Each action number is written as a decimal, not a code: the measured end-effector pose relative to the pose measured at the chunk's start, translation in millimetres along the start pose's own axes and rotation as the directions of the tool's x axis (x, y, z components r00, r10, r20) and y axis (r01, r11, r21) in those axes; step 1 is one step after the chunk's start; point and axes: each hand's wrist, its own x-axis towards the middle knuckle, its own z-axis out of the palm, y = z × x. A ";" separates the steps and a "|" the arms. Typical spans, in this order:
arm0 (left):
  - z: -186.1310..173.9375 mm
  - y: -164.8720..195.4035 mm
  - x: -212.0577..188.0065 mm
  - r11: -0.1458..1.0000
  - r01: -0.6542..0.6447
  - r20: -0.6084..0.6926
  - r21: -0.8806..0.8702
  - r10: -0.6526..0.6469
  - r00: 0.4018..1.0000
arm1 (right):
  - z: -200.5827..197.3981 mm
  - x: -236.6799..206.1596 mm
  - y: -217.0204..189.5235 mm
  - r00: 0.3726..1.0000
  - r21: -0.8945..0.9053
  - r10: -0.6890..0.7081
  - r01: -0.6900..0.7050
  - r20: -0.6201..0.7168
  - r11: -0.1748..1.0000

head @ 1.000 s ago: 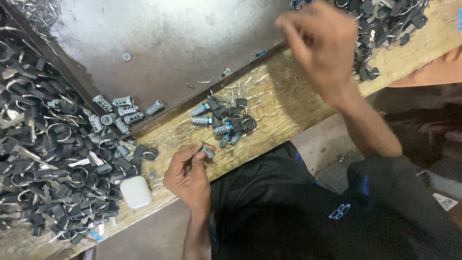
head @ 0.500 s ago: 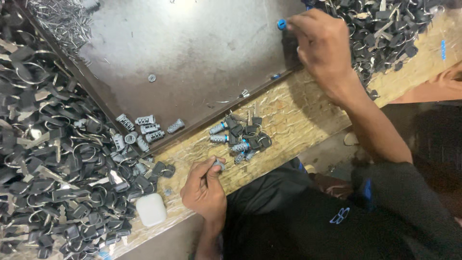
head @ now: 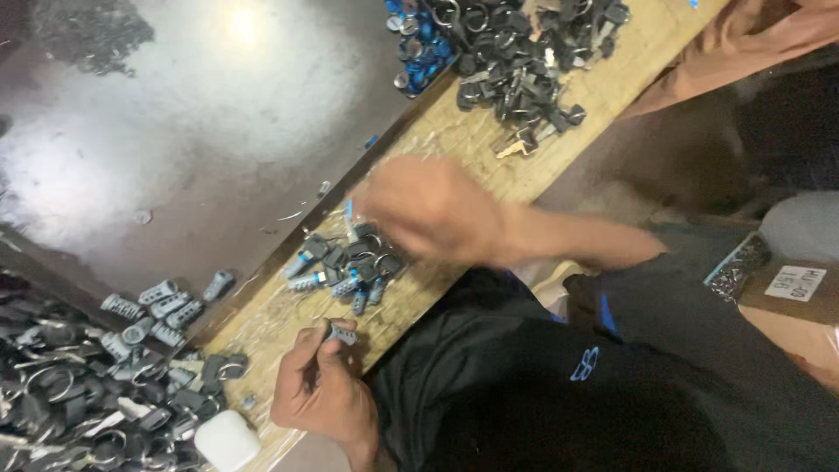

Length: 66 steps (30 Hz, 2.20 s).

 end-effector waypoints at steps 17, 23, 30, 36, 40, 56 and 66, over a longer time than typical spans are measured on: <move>-12.9 -8.0 -1.0 0.896 0.443 0.439 0.037 -0.413 0.798 | 22.0 -108.2 -67.5 0.989 0.542 0.048 0.037 -0.141 0.840; 6.4 5.8 5.3 0.830 0.496 0.482 0.255 -0.554 0.678 | 26.4 -119.1 -63.5 0.969 0.384 -0.065 0.156 -0.240 0.910; 67.1 10.1 -21.4 0.860 0.481 0.404 -0.168 -0.385 0.830 | 25.8 -129.6 -39.5 0.912 0.005 -0.296 0.310 -0.283 0.951; 46.7 -1.2 -28.8 0.872 -0.277 0.451 0.405 0.073 0.890 | -45.7 -153.3 4.2 0.920 -0.029 0.187 -0.209 -0.344 0.977; 40.5 -2.1 -16.5 0.885 -0.172 0.361 0.433 0.005 0.933 | -74.2 -161.5 38.4 0.515 -0.110 0.646 -0.822 -0.563 0.559; 37.7 3.0 5.8 0.976 0.056 0.440 0.210 -0.145 0.886 | -0.8 -113.6 -56.4 0.650 0.973 0.742 -0.230 0.163 -0.012; 12.8 17.4 0.0 0.974 -0.055 0.451 0.221 -0.052 0.891 | 18.5 -106.0 -80.5 0.884 0.531 0.446 -0.314 -0.139 0.787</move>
